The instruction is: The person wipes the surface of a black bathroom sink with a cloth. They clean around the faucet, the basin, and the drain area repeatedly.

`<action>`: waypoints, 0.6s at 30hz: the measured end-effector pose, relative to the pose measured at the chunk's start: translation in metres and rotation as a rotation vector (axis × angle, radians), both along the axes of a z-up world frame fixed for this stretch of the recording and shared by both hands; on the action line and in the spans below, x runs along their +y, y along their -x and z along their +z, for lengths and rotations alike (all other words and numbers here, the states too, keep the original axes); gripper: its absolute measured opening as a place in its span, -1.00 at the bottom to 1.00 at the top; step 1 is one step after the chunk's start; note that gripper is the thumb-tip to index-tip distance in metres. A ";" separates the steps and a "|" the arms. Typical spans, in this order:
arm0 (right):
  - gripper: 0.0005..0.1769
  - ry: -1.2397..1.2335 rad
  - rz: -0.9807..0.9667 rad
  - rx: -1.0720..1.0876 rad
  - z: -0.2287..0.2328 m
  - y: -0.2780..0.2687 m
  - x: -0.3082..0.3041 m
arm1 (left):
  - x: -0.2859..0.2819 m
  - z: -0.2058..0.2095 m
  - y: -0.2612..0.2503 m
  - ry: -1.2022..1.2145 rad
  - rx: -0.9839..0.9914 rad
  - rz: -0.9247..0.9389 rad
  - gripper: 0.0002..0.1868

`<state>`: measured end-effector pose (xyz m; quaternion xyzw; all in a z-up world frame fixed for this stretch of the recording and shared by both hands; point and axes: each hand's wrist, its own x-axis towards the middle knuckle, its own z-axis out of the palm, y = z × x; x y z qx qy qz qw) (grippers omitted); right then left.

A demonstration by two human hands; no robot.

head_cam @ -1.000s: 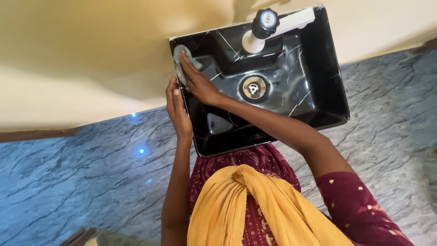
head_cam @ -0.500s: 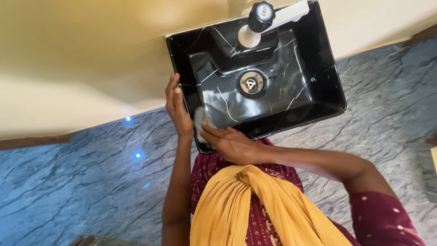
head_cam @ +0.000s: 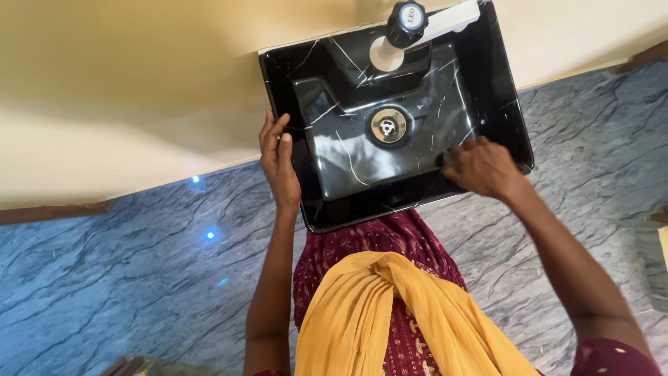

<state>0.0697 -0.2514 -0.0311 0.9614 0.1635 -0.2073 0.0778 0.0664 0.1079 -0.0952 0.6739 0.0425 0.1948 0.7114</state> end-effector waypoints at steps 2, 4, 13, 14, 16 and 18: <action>-0.48 -0.090 0.003 0.054 -0.005 0.004 0.009 | 0.000 0.000 0.002 -0.031 0.008 0.002 -0.60; -0.50 -0.204 0.015 0.169 -0.009 0.008 0.040 | -0.001 0.001 0.003 -0.124 0.008 0.010 -0.43; -0.65 -0.772 0.371 0.221 0.012 0.044 0.164 | 0.002 -0.001 0.004 -0.180 0.009 -0.025 -0.28; -0.66 -0.686 0.319 0.274 0.010 0.042 0.162 | 0.002 -0.003 0.004 -0.201 -0.001 -0.030 -0.30; -0.66 -0.515 0.214 0.382 0.001 0.036 0.154 | 0.002 -0.008 0.008 -0.243 -0.017 -0.042 -0.34; -0.70 -0.561 0.307 0.195 -0.007 0.027 0.128 | 0.004 -0.009 0.008 -0.239 -0.024 -0.045 -0.35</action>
